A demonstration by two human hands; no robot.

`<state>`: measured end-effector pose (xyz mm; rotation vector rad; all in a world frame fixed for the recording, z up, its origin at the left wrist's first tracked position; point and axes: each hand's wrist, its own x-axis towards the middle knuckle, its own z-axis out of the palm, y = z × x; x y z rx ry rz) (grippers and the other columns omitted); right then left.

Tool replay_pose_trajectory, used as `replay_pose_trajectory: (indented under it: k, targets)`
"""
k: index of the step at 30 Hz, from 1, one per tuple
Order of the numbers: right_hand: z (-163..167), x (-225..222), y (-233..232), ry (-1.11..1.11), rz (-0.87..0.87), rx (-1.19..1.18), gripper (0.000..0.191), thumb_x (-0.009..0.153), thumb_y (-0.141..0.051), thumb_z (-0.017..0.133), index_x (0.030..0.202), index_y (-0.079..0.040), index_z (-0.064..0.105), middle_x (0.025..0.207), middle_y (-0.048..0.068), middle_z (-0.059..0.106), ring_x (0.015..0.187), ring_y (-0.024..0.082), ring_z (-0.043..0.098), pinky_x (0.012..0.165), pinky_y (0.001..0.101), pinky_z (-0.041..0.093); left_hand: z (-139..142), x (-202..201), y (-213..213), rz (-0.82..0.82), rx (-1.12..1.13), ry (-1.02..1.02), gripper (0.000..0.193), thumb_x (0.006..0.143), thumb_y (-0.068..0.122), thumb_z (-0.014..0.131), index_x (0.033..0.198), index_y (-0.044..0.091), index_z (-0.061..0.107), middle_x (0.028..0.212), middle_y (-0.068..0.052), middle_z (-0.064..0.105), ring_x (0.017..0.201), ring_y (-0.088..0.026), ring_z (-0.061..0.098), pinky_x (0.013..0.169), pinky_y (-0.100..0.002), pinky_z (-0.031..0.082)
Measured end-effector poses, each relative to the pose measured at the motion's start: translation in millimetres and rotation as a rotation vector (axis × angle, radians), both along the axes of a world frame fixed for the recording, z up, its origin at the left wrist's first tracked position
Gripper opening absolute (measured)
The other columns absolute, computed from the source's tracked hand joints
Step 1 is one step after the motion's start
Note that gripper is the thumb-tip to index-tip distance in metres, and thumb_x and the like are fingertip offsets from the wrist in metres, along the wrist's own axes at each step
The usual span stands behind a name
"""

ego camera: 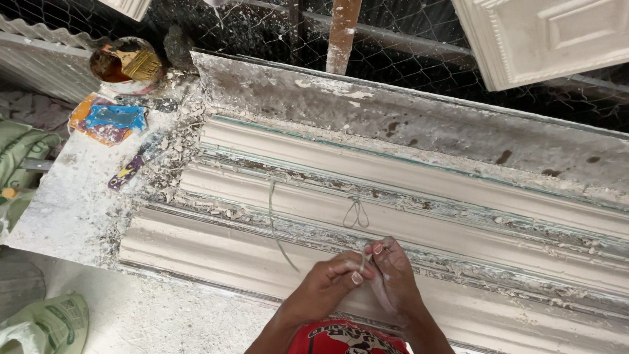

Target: The person cleans white decorative moldings by first removing a green string from the surface, then using a small brush to sweep away dust and debris along the grooves. The person works along the length of the moldings, focusing on the detailed profiles.

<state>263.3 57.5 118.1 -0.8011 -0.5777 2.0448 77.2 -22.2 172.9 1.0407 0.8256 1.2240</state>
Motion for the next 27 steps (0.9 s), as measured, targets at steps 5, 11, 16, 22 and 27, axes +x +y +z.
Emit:
replay_pose_trajectory:
  k: [5,11,16,22,27]
  targets:
    - [-1.3,4.9,-13.2,-0.234,0.316,0.396,0.012,0.103,-0.011,0.056,0.092,-0.007,0.055,0.092,0.013,0.070,0.087,0.022,0.070,0.080,0.0375,0.059,-25.5,4.4,20.5,0.388,-0.561,-0.105,0.025,0.103,0.016,0.058,0.122,0.007,0.071,0.085,-0.015,0.064,0.070,-0.019,0.057,0.059,-0.031,0.049]
    - [-8.5,4.7,-10.7,-0.278,0.218,0.567,0.010,0.101,-0.011,0.062,0.096,-0.008,0.053,0.089,0.010,0.066,0.086,0.020,0.067,0.081,0.0348,0.059,-18.9,-0.9,11.7,0.451,-0.316,-0.086,0.036,0.106,0.026,0.038,0.117,0.000,0.060,0.113,-0.010,0.069,0.101,-0.016,0.070,0.089,-0.032,0.063]
    - [-15.9,3.8,12.3,-0.286,0.012,0.101,0.011,0.097,-0.015,0.061,0.098,-0.010,0.051,0.085,0.006,0.058,0.075,0.015,0.057,0.072,0.0295,0.053,16.6,-7.6,-7.1,0.090,-0.228,-0.031,0.035,0.111,0.028,0.041,0.119,0.002,0.063,0.123,-0.008,0.067,0.121,-0.016,0.063,0.110,-0.033,0.046]
    - [-12.7,-3.8,3.5,-0.139,0.083,0.153,0.015,0.103,-0.019,0.059,0.099,-0.009,0.049,0.085,0.004,0.057,0.072,0.012,0.054,0.060,0.0252,0.051,39.7,-12.7,-6.5,0.010,-0.102,0.165,0.021,0.101,0.021,0.063,0.104,0.002,0.070,0.109,-0.007,0.073,0.108,-0.015,0.068,0.097,-0.033,0.052]
    - [-14.4,-5.9,2.7,-0.172,-0.014,0.168,0.011,0.099,-0.017,0.058,0.102,-0.010,0.049,0.085,0.005,0.058,0.073,0.014,0.056,0.062,0.0297,0.055,20.3,-7.1,3.2,0.132,-0.245,0.299,0.012,0.096,0.012,0.069,0.097,0.000,0.066,0.094,-0.006,0.068,0.088,-0.013,0.064,0.081,-0.029,0.054]
